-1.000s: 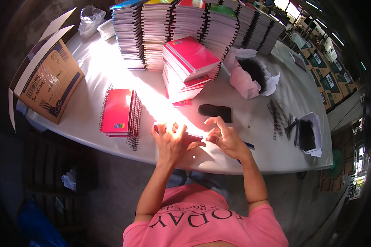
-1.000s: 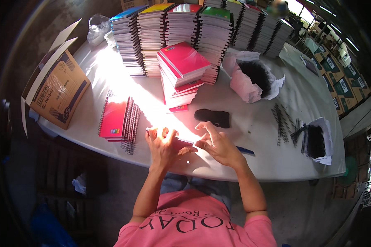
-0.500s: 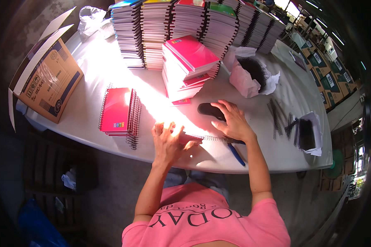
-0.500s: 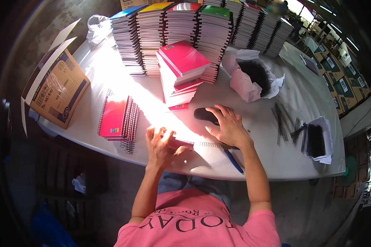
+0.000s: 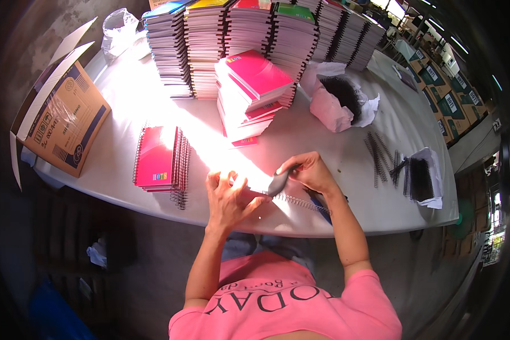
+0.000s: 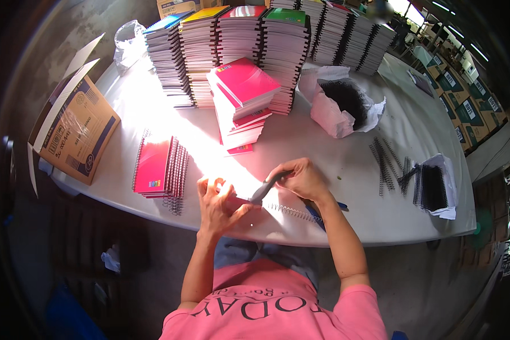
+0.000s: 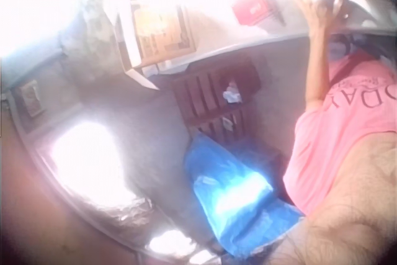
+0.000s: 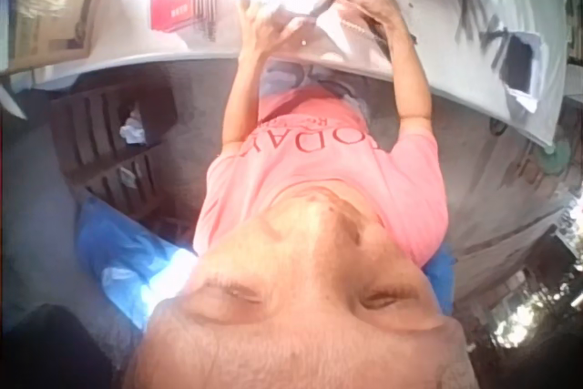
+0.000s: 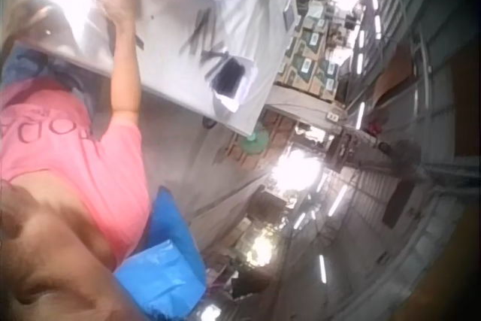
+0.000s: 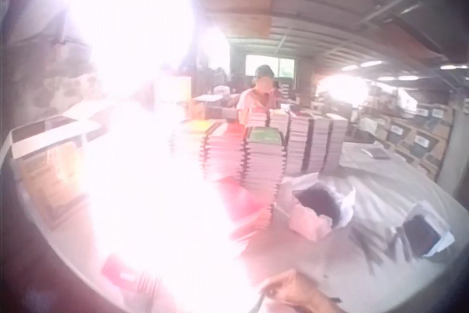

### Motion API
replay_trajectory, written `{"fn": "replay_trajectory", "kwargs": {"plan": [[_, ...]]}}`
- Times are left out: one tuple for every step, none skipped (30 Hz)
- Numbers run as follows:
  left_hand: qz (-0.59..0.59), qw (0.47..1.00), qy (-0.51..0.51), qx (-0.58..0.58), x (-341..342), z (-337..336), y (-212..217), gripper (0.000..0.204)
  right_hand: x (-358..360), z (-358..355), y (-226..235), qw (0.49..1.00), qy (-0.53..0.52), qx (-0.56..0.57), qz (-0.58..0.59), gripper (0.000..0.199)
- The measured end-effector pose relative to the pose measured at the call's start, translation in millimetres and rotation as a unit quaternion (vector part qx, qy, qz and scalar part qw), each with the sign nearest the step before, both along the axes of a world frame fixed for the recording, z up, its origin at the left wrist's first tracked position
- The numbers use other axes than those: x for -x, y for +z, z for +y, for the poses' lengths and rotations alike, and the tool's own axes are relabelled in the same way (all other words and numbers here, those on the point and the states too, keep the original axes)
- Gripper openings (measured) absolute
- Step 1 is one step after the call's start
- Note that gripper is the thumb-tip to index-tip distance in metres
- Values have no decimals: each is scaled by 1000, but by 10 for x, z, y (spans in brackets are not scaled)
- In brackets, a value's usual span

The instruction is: The person trims the ends of a spiral binding on a notebook using pliers, then presses the end into the binding by hand, and places the notebook on a stack.

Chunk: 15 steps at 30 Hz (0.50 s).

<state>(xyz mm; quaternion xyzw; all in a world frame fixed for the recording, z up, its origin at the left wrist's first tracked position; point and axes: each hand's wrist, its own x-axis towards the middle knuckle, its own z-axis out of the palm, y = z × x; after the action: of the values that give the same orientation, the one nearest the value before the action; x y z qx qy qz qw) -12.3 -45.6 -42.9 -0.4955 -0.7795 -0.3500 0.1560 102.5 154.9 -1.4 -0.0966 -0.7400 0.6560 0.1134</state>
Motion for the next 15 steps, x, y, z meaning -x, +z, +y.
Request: {"fn": "replay_trajectory", "kwargs": {"plan": [[-4,1000,-1,0,-8,8,-27,55,-32,24,19,990,56,106,71,14],[-7,1000,-2,0,-9,19,-39,54,-39,-15,35,977,121,126,124,10],[-8,1000,-4,12,11,21,-32,55,-9,-58,26,992,100,40,62,14],[-6,1000,-10,25,38,12,12,55,48,-53,68,998,33,-52,-26,18],[-4,999,-15,38,56,16,41,55,86,-14,118,983,-36,-140,-116,21],[-5,999,-9,41,33,1,24,56,61,20,122,982,-58,-147,-105,25],[-7,999,-4,32,48,1,17,56,64,1,183,994,-8,-100,-39,24],[-13,1000,-2,27,38,-3,-12,56,23,-83,230,998,41,-48,23,23],[-19,1000,0,23,51,10,-35,56,23,-137,258,992,91,4,84,22],[16,999,-3,28,97,7,-33,55,63,-179,178,991,80,-95,49,24],[-3,1000,-9,24,93,0,-21,55,88,-138,222,983,16,-178,-49,28],[-22,999,-15,19,81,-15,10,56,87,-105,152,976,-37,-206,-56,27],[-39,999,-14,7,93,-10,45,56,128,-61,109,965,-85,-240,-60,26],[-111,989,-28,-90,72,-12,11,57,125,-65,73,989,-57,-133,-17,25],[-143,978,-22,-148,88,-4,-6,58,112,-98,46,999,-27,-24,26,23]]}}
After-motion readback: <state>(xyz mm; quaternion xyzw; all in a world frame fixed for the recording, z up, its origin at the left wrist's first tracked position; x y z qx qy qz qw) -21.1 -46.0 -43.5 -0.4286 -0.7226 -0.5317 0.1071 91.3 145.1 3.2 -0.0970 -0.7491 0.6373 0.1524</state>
